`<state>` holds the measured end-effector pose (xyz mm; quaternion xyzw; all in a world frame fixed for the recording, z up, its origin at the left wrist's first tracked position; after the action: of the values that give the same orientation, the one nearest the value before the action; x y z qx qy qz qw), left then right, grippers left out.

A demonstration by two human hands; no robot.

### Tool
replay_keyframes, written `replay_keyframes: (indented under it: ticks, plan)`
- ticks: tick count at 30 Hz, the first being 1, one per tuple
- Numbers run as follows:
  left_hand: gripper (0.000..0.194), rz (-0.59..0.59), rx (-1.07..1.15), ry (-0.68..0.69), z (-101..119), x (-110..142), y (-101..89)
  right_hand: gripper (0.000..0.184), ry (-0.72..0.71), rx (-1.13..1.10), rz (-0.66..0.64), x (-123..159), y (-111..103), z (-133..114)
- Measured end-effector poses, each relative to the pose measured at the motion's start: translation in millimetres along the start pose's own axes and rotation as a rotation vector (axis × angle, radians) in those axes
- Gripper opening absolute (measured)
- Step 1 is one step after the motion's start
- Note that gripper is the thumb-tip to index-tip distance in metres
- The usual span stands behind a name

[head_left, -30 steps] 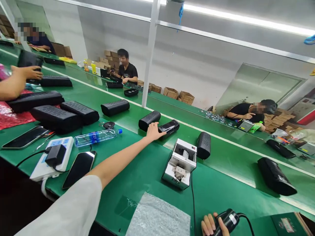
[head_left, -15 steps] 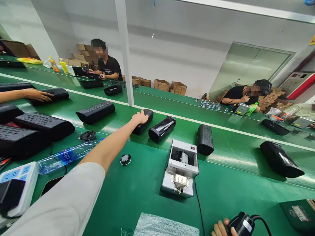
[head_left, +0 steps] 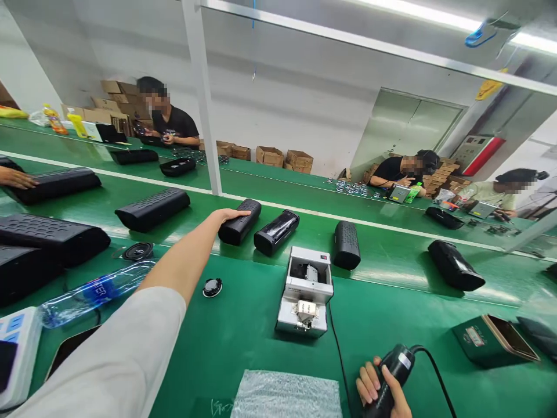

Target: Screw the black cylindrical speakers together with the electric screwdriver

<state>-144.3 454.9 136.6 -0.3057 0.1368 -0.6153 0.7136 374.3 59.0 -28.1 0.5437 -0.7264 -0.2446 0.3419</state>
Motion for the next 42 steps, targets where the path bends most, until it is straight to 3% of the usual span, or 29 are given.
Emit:
replay_keyframes:
  ticks: [3, 6, 9, 11, 14, 17, 21, 24, 27, 31, 42]
  plan:
    - [0.039, -0.058, 0.118, -0.074, 0.7, 28.7, -1.3, 0.057, 0.013, -0.028, 0.069, 9.6, 12.1, -3.0]
    - [0.039, -0.081, 0.265, -0.068, -8.1, 71.2, -14.9, 0.062, 0.012, -0.042, 0.095, 23.1, 23.3, -6.6]
    - [0.062, -0.081, 0.434, 0.035, -28.6, 134.9, -29.7, 0.067, -0.006, 0.015, 0.074, 44.2, 47.2, -13.2]
    - [0.082, -0.094, 0.531, 0.130, -46.2, 189.3, -28.7, 0.066, -0.066, 0.151, -0.015, 62.0, 77.9, -19.2]
    - [0.109, -0.170, 0.622, 0.249, -68.6, 278.5, 0.1, 0.065, -0.155, 0.329, -0.160, 86.8, 137.3, -22.2]
    - [0.115, -0.318, 0.690, 0.348, -77.7, 359.1, 51.1, 0.083, -0.142, 0.357, -0.167, 102.5, 186.0, -14.4]
    - [0.103, -0.499, 0.793, 0.498, -76.4, 428.3, 110.4, 0.080, -0.243, 0.446, -0.205, 122.5, 213.3, -9.1]
    - [0.102, -0.526, 0.766, 0.534, -78.4, 448.4, 134.1, 0.065, -0.335, 0.518, -0.263, 142.7, 211.2, -13.2]
    - [0.102, -0.546, 0.744, 0.527, -84.1, 454.1, 147.1, 0.061, -0.406, 0.584, -0.251, 158.5, 200.9, -18.4]
    - [0.101, -0.522, 0.729, 0.518, -88.6, 457.7, 158.3, 0.063, -0.380, 0.587, -0.267, 164.3, 189.8, -22.5]
    - [0.085, -0.457, 0.684, 0.453, -103.9, 466.7, 156.8, 0.062, -0.299, 0.504, -0.309, 163.2, 167.8, -25.3]
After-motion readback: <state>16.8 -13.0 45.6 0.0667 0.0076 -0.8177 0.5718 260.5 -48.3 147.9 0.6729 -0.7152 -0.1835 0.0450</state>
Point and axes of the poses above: each hand's wrist, its own x-axis away from the middle knuckle, its own y-axis out of the palm, z = x × y, the point moved 2 cm from there along -x, towards the middle knuckle, and after that the axes turned 5 degrees about -x, right-handed, at the moved point
